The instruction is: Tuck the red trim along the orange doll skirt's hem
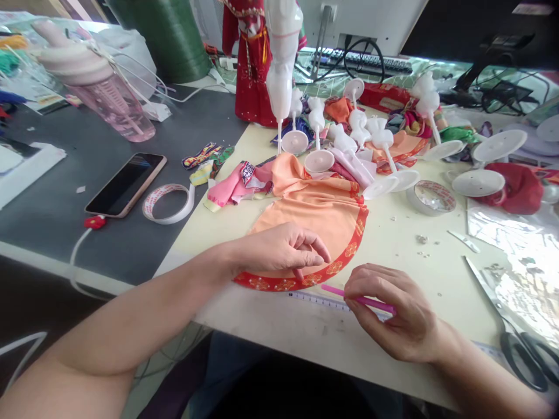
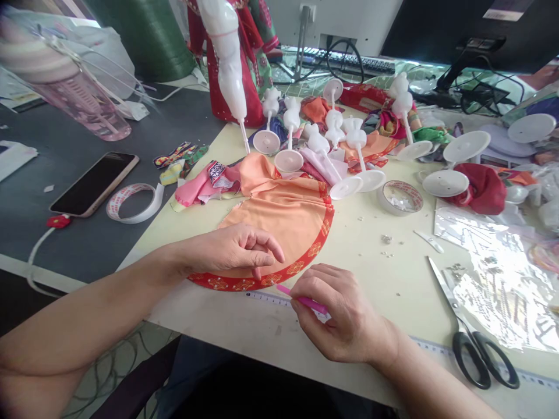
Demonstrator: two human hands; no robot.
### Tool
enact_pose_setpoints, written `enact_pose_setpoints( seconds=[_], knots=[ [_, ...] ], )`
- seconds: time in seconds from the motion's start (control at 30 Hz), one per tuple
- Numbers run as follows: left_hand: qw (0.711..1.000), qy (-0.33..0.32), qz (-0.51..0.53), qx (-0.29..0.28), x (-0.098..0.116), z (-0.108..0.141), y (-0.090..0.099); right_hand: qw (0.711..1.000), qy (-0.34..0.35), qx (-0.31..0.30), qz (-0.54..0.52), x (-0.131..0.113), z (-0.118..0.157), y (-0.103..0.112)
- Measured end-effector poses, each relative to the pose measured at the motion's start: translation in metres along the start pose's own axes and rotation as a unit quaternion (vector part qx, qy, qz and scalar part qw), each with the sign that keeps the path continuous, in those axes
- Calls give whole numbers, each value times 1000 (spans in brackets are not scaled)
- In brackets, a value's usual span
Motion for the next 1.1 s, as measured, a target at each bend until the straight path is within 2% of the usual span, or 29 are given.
enact_pose_setpoints(
  seconds=[0.43,1.1],
  knots=[
    [995,-4,95,-19,0,-2,-8,1000,0,0,10,0,-2,0],
    [995,-5,97,-20,-1,-3,-10,1000,5,1,13,0,-2,1]
  ],
)
Point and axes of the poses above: each hand's wrist, its own z-axis away from the middle knuckle, its own y-axis out of the back of the hand, x = y × z, the point moved 1 cm from there along -z, towards the middle knuckle, and after that the axes turned 6 degrees about y, right-handed, at the moved point
